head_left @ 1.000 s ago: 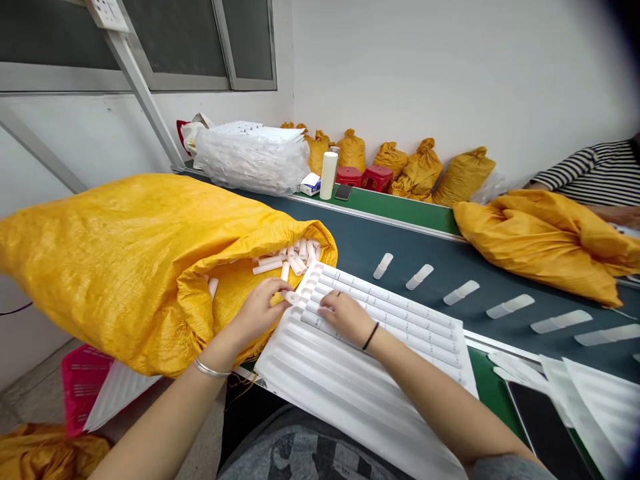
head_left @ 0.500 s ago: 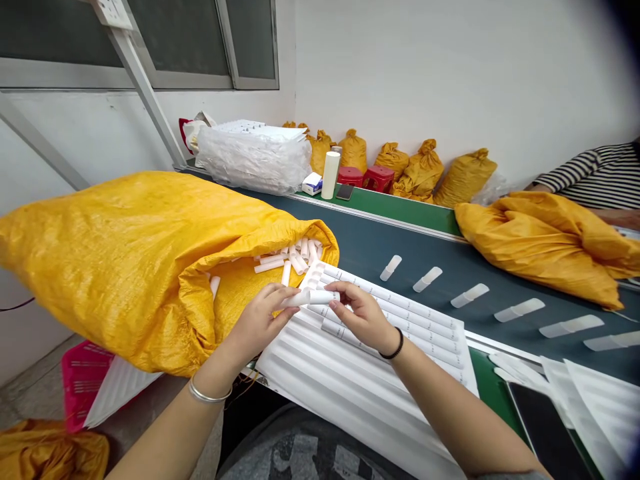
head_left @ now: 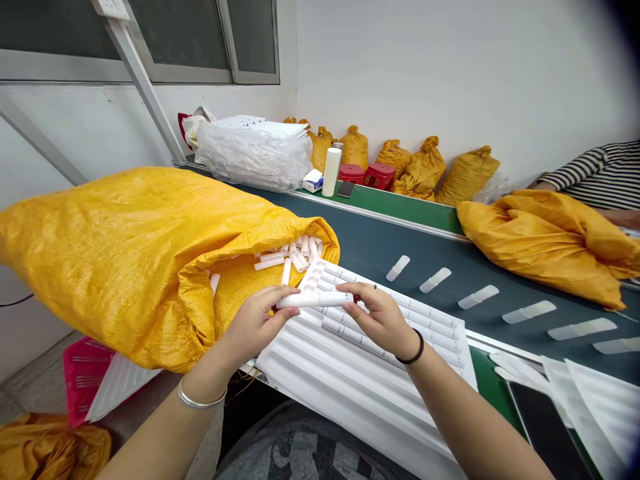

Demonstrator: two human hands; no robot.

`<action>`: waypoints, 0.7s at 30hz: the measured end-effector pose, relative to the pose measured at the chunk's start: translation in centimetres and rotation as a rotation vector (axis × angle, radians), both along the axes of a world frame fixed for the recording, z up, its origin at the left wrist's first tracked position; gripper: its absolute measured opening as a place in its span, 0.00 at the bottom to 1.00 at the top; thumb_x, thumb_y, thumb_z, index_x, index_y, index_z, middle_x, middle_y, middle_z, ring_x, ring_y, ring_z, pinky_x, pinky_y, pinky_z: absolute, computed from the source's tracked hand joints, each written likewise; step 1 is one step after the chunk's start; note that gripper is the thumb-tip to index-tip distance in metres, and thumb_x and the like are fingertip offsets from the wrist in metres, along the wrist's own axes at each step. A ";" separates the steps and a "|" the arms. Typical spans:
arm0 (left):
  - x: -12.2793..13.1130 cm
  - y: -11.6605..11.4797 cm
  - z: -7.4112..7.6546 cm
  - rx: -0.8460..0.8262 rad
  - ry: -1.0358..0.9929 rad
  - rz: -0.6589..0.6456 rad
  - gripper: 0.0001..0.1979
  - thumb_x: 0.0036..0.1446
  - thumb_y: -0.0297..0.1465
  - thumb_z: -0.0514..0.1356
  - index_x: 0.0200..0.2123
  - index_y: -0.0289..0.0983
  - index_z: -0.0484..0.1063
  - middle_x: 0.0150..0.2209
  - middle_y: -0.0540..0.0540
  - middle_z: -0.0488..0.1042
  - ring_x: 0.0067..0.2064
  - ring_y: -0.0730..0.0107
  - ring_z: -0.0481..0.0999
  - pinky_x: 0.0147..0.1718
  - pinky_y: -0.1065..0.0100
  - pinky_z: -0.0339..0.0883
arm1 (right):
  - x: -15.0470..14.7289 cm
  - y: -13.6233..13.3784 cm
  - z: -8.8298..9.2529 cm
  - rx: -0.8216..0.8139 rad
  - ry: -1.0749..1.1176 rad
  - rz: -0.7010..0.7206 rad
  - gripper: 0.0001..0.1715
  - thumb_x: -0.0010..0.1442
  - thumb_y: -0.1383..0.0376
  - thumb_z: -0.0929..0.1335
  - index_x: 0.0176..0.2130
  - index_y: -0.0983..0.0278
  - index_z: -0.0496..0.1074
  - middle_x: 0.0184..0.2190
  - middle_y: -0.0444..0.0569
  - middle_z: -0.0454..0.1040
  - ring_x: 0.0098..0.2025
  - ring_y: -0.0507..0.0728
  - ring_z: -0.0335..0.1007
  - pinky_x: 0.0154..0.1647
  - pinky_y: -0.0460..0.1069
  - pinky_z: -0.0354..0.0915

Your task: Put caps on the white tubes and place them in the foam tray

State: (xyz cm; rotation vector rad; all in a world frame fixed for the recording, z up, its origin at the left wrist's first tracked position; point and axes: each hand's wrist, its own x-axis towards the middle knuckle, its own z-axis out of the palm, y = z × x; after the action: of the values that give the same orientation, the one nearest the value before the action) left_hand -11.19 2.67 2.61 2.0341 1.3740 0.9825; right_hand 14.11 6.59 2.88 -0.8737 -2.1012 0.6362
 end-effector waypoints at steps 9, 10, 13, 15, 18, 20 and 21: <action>1.4 -0.4 -0.3 0.492 0.160 -0.052 0.17 0.59 0.25 0.58 0.53 0.33 0.67 0.41 0.41 0.74 0.43 0.65 0.72 0.45 0.63 0.68 | -0.8 -0.1 -0.1 -0.723 0.292 0.088 0.22 0.58 0.52 0.67 0.42 0.67 0.71 0.26 0.47 0.72 0.25 0.50 0.67 0.27 0.46 0.65; 1.6 -0.5 -0.3 0.518 0.168 -0.047 0.18 0.59 0.24 0.58 0.53 0.33 0.66 0.40 0.41 0.74 0.42 0.65 0.73 0.44 0.63 0.68 | -0.9 -0.2 0.0 -0.736 0.295 0.095 0.22 0.58 0.52 0.68 0.42 0.67 0.71 0.26 0.47 0.72 0.26 0.50 0.67 0.27 0.46 0.65; 2.0 -1.1 -0.3 0.544 0.163 -0.040 0.18 0.58 0.23 0.57 0.53 0.34 0.66 0.39 0.41 0.74 0.41 0.65 0.73 0.41 0.64 0.69 | -1.0 -1.0 0.2 -0.726 0.263 0.117 0.22 0.59 0.53 0.66 0.45 0.68 0.71 0.27 0.48 0.72 0.26 0.50 0.67 0.29 0.46 0.65; 2.1 -1.2 -0.6 0.534 0.175 -0.089 0.19 0.59 0.23 0.56 0.54 0.36 0.65 0.40 0.42 0.74 0.41 0.66 0.73 0.41 0.65 0.69 | -1.1 -1.4 -0.1 -0.655 0.146 0.148 0.20 0.61 0.54 0.65 0.45 0.66 0.72 0.29 0.48 0.73 0.28 0.51 0.68 0.31 0.47 0.66; 1.2 -0.2 -1.6 0.395 0.306 -0.175 0.23 0.59 0.26 0.57 0.58 0.39 0.60 0.43 0.42 0.74 0.44 0.65 0.73 0.45 0.63 0.69 | -1.3 -0.6 -1.2 -0.384 -0.233 0.135 0.14 0.55 0.58 0.70 0.40 0.62 0.75 0.35 0.49 0.74 0.35 0.55 0.69 0.39 0.49 0.65; -0.7 1.6 -2.4 0.155 0.463 -0.033 0.31 0.57 0.30 0.60 0.62 0.38 0.55 0.50 0.38 0.70 0.51 0.57 0.70 0.50 0.57 0.65 | -1.2 1.3 -2.3 -0.243 -0.460 -0.049 0.12 0.52 0.60 0.72 0.38 0.62 0.75 0.38 0.49 0.74 0.40 0.56 0.69 0.44 0.49 0.63; -2.0 2.8 -2.7 0.008 0.537 0.108 0.35 0.55 0.32 0.62 0.63 0.36 0.52 0.54 0.35 0.67 0.55 0.51 0.67 0.53 0.53 0.62 | -0.9 2.7 -2.8 -0.217 -0.522 -0.180 0.13 0.53 0.60 0.71 0.39 0.62 0.74 0.39 0.49 0.73 0.42 0.57 0.69 0.45 0.49 0.63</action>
State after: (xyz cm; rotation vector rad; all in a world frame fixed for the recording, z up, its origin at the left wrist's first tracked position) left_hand -13.18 5.48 -0.07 2.3540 1.7585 0.4898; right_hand 13.18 9.33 0.07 -1.4608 -2.3946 0.5928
